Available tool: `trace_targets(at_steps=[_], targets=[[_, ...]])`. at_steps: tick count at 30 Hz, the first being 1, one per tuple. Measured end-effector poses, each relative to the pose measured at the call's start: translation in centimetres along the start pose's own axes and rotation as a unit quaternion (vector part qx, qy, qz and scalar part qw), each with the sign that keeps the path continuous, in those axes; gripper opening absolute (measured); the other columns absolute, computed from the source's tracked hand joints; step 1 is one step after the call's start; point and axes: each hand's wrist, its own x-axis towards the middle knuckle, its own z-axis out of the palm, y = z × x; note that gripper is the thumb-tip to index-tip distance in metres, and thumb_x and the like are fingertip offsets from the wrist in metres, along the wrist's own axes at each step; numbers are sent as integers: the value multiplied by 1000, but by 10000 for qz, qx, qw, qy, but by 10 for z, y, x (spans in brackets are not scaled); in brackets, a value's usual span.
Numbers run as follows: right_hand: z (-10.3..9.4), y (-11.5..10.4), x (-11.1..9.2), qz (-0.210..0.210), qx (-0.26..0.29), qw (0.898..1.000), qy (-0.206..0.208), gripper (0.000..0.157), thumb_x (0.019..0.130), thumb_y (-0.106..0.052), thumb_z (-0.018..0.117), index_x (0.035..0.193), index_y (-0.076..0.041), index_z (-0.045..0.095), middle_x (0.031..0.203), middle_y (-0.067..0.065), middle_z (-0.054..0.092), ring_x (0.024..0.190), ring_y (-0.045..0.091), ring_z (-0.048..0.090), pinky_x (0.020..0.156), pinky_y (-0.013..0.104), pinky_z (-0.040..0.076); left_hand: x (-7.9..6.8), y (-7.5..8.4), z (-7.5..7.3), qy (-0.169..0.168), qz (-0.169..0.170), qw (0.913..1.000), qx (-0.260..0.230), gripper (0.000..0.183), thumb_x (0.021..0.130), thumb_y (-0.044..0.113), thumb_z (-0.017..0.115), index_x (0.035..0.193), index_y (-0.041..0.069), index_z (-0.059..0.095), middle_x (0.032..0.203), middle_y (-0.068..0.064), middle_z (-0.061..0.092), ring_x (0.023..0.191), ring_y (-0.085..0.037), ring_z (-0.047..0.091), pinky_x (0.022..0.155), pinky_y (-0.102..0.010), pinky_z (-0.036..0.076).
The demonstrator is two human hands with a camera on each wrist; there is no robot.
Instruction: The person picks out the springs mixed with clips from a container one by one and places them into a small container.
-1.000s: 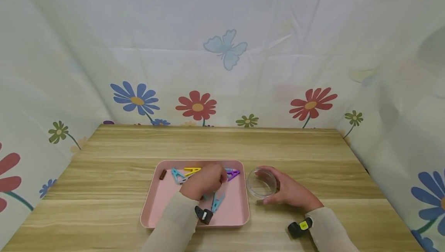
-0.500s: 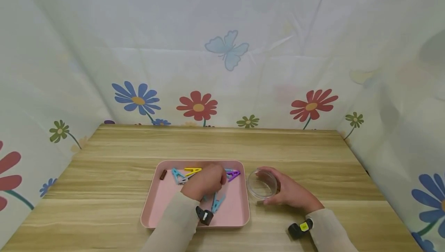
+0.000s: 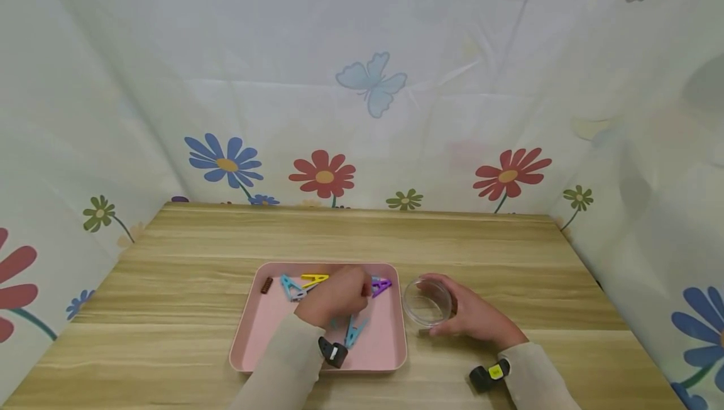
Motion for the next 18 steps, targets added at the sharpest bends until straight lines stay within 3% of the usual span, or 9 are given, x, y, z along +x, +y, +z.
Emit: trace_targets(at_steps=[10,18], targets=[[1,1,0,-66,5,10000,-28,89,68,-27,88,141,-32,38,143,-3,51,138,21,42,107,11,27,-1,3,0,-8,-84,10000,-25,12,86,6,61,91,9,72,76,5,60,63,-9,52,56,-21,44],[0,-1,0,-44,20,10000,-7,89,68,-27,88,141,-32,38,143,-3,51,138,22,41,106,12,27,0,2,-2,117,71,9999,-58,16,88,6,59,96,8,72,82,4,62,67,-9,53,58,-20,44]])
